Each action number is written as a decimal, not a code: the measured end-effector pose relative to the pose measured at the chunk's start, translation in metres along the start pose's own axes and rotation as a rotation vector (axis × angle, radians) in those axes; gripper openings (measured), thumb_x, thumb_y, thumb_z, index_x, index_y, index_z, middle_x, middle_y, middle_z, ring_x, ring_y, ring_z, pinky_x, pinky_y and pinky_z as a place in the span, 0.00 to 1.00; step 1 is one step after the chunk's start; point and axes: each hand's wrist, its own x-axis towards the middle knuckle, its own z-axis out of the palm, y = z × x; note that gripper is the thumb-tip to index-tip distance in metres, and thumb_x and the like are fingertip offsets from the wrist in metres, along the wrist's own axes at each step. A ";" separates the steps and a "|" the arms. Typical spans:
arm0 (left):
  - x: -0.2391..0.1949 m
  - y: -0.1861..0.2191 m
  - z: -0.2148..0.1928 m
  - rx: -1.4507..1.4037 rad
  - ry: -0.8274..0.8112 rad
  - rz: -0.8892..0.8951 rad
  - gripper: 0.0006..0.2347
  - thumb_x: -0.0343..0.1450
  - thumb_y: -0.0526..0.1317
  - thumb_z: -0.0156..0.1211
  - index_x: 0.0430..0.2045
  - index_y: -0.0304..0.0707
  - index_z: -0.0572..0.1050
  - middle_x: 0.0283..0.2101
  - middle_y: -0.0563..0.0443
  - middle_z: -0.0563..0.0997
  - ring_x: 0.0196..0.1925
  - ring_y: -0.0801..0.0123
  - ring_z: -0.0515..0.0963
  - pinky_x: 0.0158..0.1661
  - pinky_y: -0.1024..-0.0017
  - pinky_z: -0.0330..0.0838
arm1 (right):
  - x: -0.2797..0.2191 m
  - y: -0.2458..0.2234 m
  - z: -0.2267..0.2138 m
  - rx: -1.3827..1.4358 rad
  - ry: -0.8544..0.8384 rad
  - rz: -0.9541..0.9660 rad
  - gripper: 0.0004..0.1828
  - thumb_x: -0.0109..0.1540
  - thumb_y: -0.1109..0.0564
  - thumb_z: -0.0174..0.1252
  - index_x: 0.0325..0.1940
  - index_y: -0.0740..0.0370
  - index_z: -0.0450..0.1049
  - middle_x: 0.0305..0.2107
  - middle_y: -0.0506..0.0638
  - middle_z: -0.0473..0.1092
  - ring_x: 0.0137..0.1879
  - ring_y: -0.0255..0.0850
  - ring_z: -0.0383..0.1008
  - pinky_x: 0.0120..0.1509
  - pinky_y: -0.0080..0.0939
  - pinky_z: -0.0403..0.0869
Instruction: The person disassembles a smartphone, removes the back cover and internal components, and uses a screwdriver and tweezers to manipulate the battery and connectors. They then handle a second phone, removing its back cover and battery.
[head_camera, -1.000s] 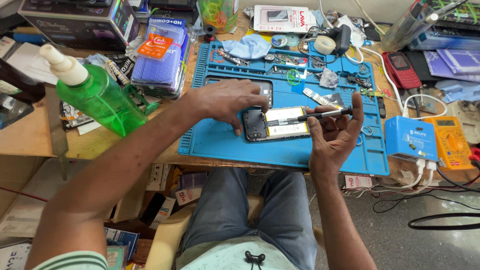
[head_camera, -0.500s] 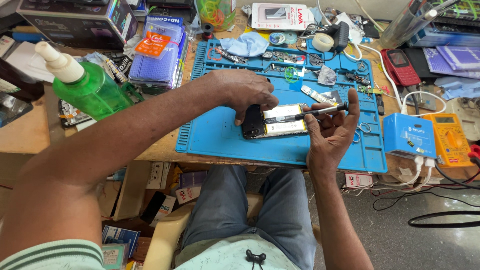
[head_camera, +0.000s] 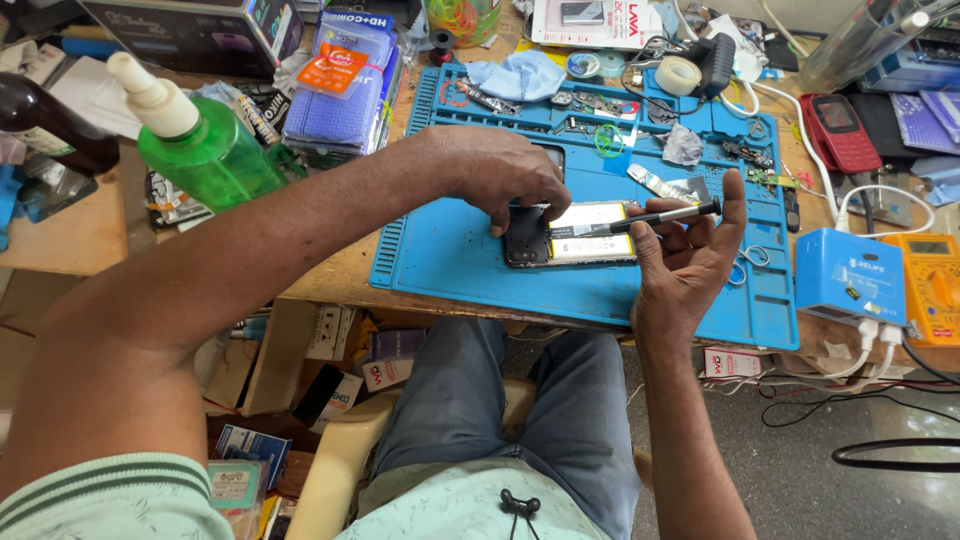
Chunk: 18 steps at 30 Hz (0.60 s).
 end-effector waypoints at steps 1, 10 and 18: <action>0.000 0.000 0.001 0.007 0.013 0.012 0.25 0.52 0.36 0.80 0.43 0.47 0.77 0.44 0.51 0.81 0.49 0.57 0.81 0.45 0.58 0.77 | -0.001 0.000 0.000 0.003 -0.002 -0.002 0.48 0.71 0.73 0.64 0.84 0.57 0.41 0.51 0.55 0.72 0.57 0.39 0.79 0.66 0.38 0.79; 0.001 0.002 0.000 0.020 0.001 0.022 0.24 0.51 0.37 0.81 0.39 0.46 0.78 0.49 0.53 0.78 0.54 0.57 0.78 0.49 0.58 0.76 | 0.000 0.002 -0.001 0.007 0.000 0.008 0.50 0.70 0.73 0.64 0.86 0.56 0.41 0.50 0.55 0.73 0.58 0.40 0.79 0.65 0.39 0.80; -0.011 -0.002 0.005 0.038 0.073 0.114 0.23 0.55 0.34 0.77 0.45 0.47 0.79 0.52 0.50 0.78 0.53 0.55 0.80 0.51 0.59 0.76 | 0.001 0.003 -0.003 -0.034 -0.021 0.000 0.50 0.70 0.73 0.63 0.86 0.56 0.41 0.51 0.56 0.73 0.59 0.40 0.79 0.66 0.39 0.80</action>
